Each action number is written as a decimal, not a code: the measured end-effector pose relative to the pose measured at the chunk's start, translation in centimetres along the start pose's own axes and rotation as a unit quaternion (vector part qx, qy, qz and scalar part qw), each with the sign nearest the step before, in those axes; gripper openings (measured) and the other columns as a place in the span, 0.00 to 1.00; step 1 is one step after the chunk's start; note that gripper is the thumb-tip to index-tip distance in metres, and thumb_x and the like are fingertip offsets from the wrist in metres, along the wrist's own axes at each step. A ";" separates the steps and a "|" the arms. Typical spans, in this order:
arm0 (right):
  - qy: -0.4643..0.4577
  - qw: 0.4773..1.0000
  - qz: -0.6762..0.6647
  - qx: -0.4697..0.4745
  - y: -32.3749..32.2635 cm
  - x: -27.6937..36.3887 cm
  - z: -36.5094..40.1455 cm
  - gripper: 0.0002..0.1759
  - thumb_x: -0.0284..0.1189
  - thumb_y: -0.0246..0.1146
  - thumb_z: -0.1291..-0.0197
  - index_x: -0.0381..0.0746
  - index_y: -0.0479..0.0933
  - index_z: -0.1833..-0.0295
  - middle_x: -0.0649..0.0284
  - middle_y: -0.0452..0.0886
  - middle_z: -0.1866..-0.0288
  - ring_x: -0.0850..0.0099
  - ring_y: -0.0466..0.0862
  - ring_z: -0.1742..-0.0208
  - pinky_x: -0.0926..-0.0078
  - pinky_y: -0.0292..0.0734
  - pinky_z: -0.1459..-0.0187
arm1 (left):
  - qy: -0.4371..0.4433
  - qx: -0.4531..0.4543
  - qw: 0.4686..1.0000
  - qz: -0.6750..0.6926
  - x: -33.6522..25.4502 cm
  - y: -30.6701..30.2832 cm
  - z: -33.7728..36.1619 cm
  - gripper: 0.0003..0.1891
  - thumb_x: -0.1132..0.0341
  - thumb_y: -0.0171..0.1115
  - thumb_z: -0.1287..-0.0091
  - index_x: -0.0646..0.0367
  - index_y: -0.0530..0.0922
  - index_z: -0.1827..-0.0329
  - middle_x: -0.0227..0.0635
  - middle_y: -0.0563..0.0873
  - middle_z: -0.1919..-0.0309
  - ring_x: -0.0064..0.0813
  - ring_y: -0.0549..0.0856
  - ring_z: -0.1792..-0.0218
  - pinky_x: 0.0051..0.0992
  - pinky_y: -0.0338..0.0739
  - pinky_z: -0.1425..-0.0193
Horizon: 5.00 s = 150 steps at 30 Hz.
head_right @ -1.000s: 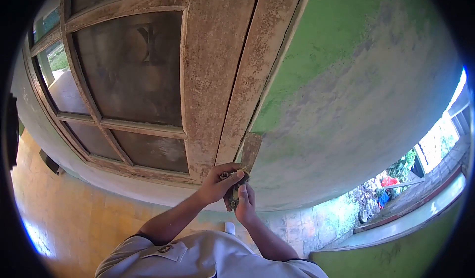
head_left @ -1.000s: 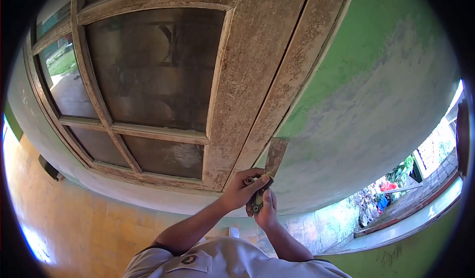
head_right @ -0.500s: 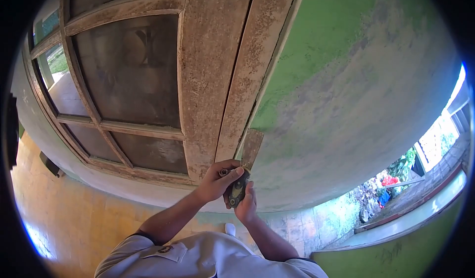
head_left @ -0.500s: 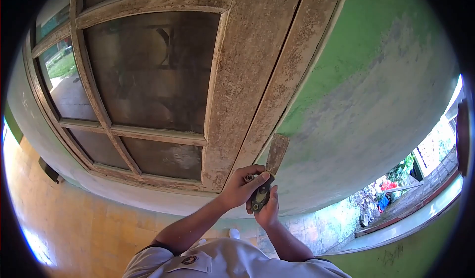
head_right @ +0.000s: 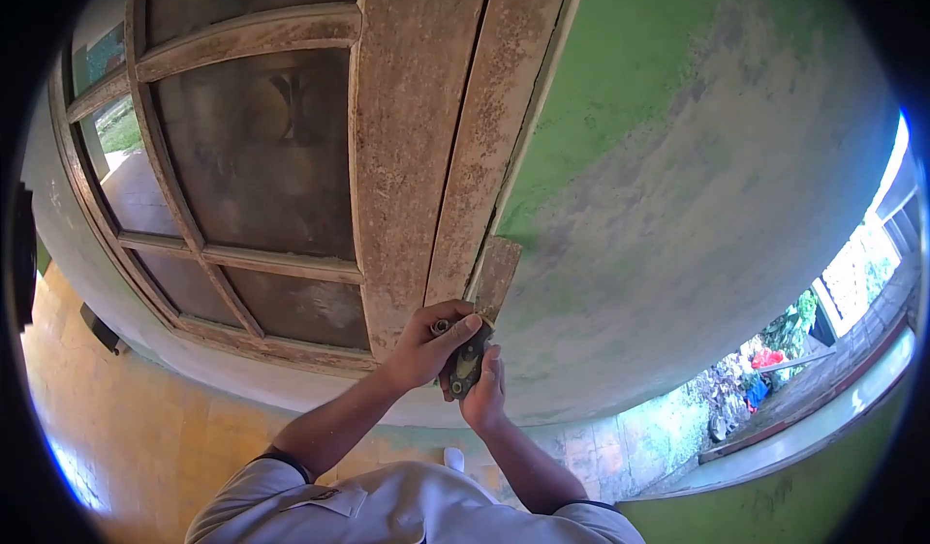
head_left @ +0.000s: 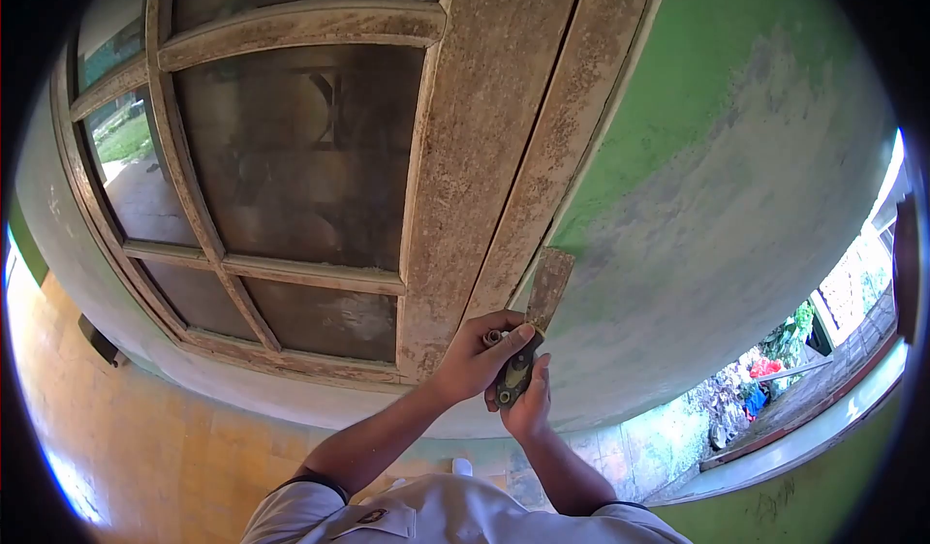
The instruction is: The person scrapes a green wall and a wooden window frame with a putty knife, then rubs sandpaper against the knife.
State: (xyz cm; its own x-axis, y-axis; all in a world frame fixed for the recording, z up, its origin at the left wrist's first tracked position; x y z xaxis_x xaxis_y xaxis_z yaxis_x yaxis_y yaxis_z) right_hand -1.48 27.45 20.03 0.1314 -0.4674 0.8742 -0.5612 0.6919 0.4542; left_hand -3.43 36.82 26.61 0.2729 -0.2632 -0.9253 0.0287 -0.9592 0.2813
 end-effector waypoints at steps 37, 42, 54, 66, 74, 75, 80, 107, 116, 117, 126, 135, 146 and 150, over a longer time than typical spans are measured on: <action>-0.114 0.991 0.003 -0.066 2.8 2.9 -2.1 0.21 0.50 0.41 0.29 0.42 0.66 0.52 0.65 0.74 0.71 0.77 0.73 0.81 0.80 0.66 0.86 | 0.066 -0.048 0.997 -0.008 -4.3 -0.1 -2.1 0.14 0.58 0.57 0.29 0.61 0.79 0.66 0.21 0.76 0.79 0.09 0.71 0.78 0.15 0.66 0.76; -0.119 0.990 0.005 -0.073 3.2 3.5 -2.4 0.22 0.50 0.42 0.29 0.42 0.66 0.53 0.65 0.74 0.72 0.77 0.74 0.81 0.80 0.66 0.85 | 0.069 -0.046 0.997 -0.011 -4.4 -0.2 -2.6 0.15 0.58 0.56 0.29 0.60 0.79 0.68 0.21 0.76 0.80 0.09 0.71 0.79 0.15 0.65 0.77; -0.117 0.993 -0.005 -0.036 5.2 6.4 -2.8 0.24 0.51 0.41 0.30 0.41 0.68 0.54 0.64 0.74 0.73 0.75 0.74 0.81 0.79 0.66 0.85 | 0.051 -0.027 0.997 -0.044 -7.2 0.4 -2.4 0.14 0.58 0.57 0.30 0.62 0.80 0.65 0.22 0.78 0.79 0.09 0.74 0.78 0.16 0.68 0.76; -0.093 0.995 -0.041 -0.007 5.8 8.4 -3.4 0.29 0.54 0.37 0.30 0.40 0.70 0.55 0.64 0.72 0.79 0.75 0.71 0.85 0.79 0.65 0.87 | 0.099 0.000 0.991 -0.094 -8.8 1.2 -2.7 0.15 0.60 0.59 0.31 0.66 0.79 0.54 0.27 0.81 0.75 0.12 0.78 0.75 0.15 0.73 0.74; -0.076 0.995 -0.068 0.011 6.8 10.0 -4.4 0.31 0.56 0.36 0.31 0.41 0.72 0.57 0.66 0.71 0.82 0.76 0.69 0.87 0.79 0.63 0.88 | 0.094 0.009 0.993 -0.070 -10.7 1.8 -2.8 0.16 0.61 0.59 0.31 0.67 0.78 0.51 0.29 0.83 0.73 0.12 0.79 0.72 0.15 0.74 0.71; -0.078 0.994 -0.068 0.017 6.9 10.2 -4.5 0.31 0.57 0.36 0.31 0.41 0.72 0.58 0.66 0.70 0.82 0.76 0.68 0.88 0.79 0.63 0.88 | 0.106 0.010 0.992 -0.072 -10.9 1.9 -2.9 0.16 0.61 0.59 0.31 0.67 0.78 0.51 0.29 0.83 0.73 0.12 0.79 0.72 0.15 0.74 0.71; -0.077 0.995 -0.060 0.036 8.0 11.5 -4.7 0.32 0.58 0.35 0.31 0.42 0.72 0.60 0.67 0.69 0.83 0.76 0.68 0.88 0.81 0.61 0.89 | 0.126 0.011 0.988 -0.091 -11.8 2.0 -3.3 0.17 0.61 0.60 0.32 0.68 0.78 0.50 0.29 0.83 0.73 0.11 0.79 0.73 0.15 0.74 0.72; 0.112 0.985 -0.128 0.017 -1.7 -2.4 2.7 0.26 0.44 0.34 0.28 0.34 0.69 0.49 0.56 0.75 0.75 0.67 0.74 0.84 0.72 0.73 0.81 | -0.020 -0.025 0.996 -0.081 5.7 -1.4 1.0 0.14 0.59 0.57 0.30 0.64 0.79 0.63 0.28 0.81 0.77 0.13 0.78 0.81 0.16 0.72 0.79; 0.127 0.990 -0.062 0.000 -2.6 -3.3 3.2 0.18 0.38 0.39 0.29 0.36 0.68 0.50 0.56 0.76 0.72 0.67 0.78 0.79 0.74 0.75 0.77 | -0.093 -0.061 0.989 -0.097 8.5 -2.3 2.3 0.15 0.59 0.57 0.30 0.63 0.82 0.65 0.26 0.80 0.80 0.12 0.76 0.82 0.17 0.69 0.80; 0.133 0.990 -0.049 0.007 -2.6 -3.3 3.1 0.15 0.36 0.42 0.31 0.37 0.67 0.51 0.55 0.77 0.70 0.66 0.78 0.79 0.74 0.76 0.76 | -0.097 -0.062 0.989 -0.098 8.5 -2.3 2.4 0.15 0.59 0.57 0.30 0.63 0.82 0.65 0.26 0.80 0.80 0.12 0.76 0.82 0.17 0.69 0.80; 0.097 0.995 -0.021 -0.021 -3.4 -4.1 1.8 0.14 0.36 0.47 0.29 0.36 0.68 0.50 0.59 0.77 0.71 0.71 0.78 0.78 0.75 0.76 0.76 | -0.090 -0.068 0.986 -0.125 8.7 -1.9 2.1 0.15 0.59 0.58 0.31 0.62 0.80 0.70 0.25 0.76 0.85 0.12 0.70 0.88 0.17 0.61 0.88; 0.068 0.997 0.011 -0.044 -3.7 -4.5 0.7 0.12 0.34 0.48 0.28 0.36 0.70 0.54 0.64 0.75 0.74 0.75 0.76 0.80 0.80 0.73 0.78 | -0.111 -0.111 0.987 -0.040 10.5 -2.1 2.4 0.15 0.60 0.56 0.30 0.60 0.79 0.71 0.23 0.74 0.85 0.12 0.68 0.88 0.16 0.58 0.87; 0.032 0.994 0.051 -0.094 -3.3 -4.9 0.6 0.09 0.31 0.47 0.28 0.38 0.66 0.62 0.68 0.71 0.78 0.81 0.72 0.83 0.84 0.67 0.83 | -0.060 -0.140 0.987 -0.057 10.8 -2.7 2.0 0.16 0.60 0.58 0.31 0.61 0.78 0.74 0.25 0.75 0.85 0.13 0.70 0.88 0.18 0.60 0.87; 0.024 0.994 0.053 -0.097 -3.2 -4.9 0.5 0.09 0.31 0.47 0.28 0.39 0.67 0.62 0.69 0.71 0.78 0.82 0.71 0.84 0.84 0.67 0.84 | -0.063 -0.131 0.987 -0.071 10.9 -2.9 1.9 0.16 0.60 0.59 0.31 0.62 0.78 0.74 0.25 0.76 0.84 0.12 0.70 0.86 0.18 0.61 0.85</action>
State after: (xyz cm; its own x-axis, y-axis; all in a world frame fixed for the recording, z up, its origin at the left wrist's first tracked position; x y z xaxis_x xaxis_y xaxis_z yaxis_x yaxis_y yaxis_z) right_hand -0.78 27.25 14.26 0.1215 -0.3626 0.9240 -0.4058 0.8314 0.3796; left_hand -2.35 36.59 15.26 0.1276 -0.1537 -0.9798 0.3101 -0.9322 0.1866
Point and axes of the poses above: each hand's wrist, its own z-axis away from the middle knuckle, its own y-axis out of the palm, x = y × z, the point moved 6 cm from there along -z, towards the middle knuckle
